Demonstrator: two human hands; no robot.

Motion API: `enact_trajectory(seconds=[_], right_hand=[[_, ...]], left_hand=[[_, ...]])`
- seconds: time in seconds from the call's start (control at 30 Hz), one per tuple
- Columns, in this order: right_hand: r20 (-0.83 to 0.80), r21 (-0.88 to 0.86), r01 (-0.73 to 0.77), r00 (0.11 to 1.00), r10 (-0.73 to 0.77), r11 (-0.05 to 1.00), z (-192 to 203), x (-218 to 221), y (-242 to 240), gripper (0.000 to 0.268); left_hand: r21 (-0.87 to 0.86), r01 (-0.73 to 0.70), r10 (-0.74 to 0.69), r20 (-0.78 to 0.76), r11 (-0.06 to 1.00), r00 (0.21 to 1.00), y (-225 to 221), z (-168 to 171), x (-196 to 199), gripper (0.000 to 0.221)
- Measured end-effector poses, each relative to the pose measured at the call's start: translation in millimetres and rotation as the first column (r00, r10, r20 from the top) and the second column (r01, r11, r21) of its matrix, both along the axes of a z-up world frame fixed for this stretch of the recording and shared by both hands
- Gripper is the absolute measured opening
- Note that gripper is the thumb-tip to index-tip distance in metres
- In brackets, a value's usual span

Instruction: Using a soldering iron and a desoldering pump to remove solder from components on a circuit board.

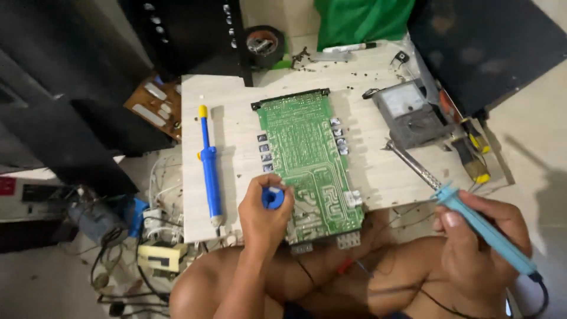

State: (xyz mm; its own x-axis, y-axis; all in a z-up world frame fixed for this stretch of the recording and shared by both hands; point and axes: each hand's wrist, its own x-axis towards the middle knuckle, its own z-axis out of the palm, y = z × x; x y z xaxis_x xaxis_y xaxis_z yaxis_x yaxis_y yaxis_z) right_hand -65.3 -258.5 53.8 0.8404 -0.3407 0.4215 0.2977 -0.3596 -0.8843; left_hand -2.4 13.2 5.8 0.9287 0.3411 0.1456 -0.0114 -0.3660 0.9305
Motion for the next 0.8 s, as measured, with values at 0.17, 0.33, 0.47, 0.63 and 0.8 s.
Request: enact_trajectory(seconds=[0.17, 0.33, 0.47, 0.63, 0.8], right_hand=[[0.125, -0.069, 0.048, 0.991, -0.039, 0.996, -64, 24, -7, 0.019], [0.024, 0.222, -0.048, 0.999, 0.044, 0.974, -104, 24, -20, 0.025], [0.003, 0.159, -0.127, 0.992, 0.129, 0.979, -111, 20, -22, 0.028], [-0.202, -0.121, -0.182, 0.967, 0.155, 0.976, -97, 17, -17, 0.024], [-0.432, -0.191, -0.389, 0.858, 0.278, 0.901, -101, 12, -59, 0.036]], left_hand=[[0.082, 0.108, -0.102, -0.068, 0.991, 0.992, 2, 5, 5, 0.024], [0.162, 0.126, -0.124, -0.022, 0.979, 0.992, 2, -8, 11, 0.028], [0.221, 0.129, -0.138, 0.025, 0.967, 0.990, 0, -7, 16, 0.031], [0.232, 0.108, -0.108, -0.011, 0.967, 0.994, 1, -13, 19, 0.032], [0.230, 0.099, -0.108, 0.023, 0.968, 0.994, 0, -15, 17, 0.034]])
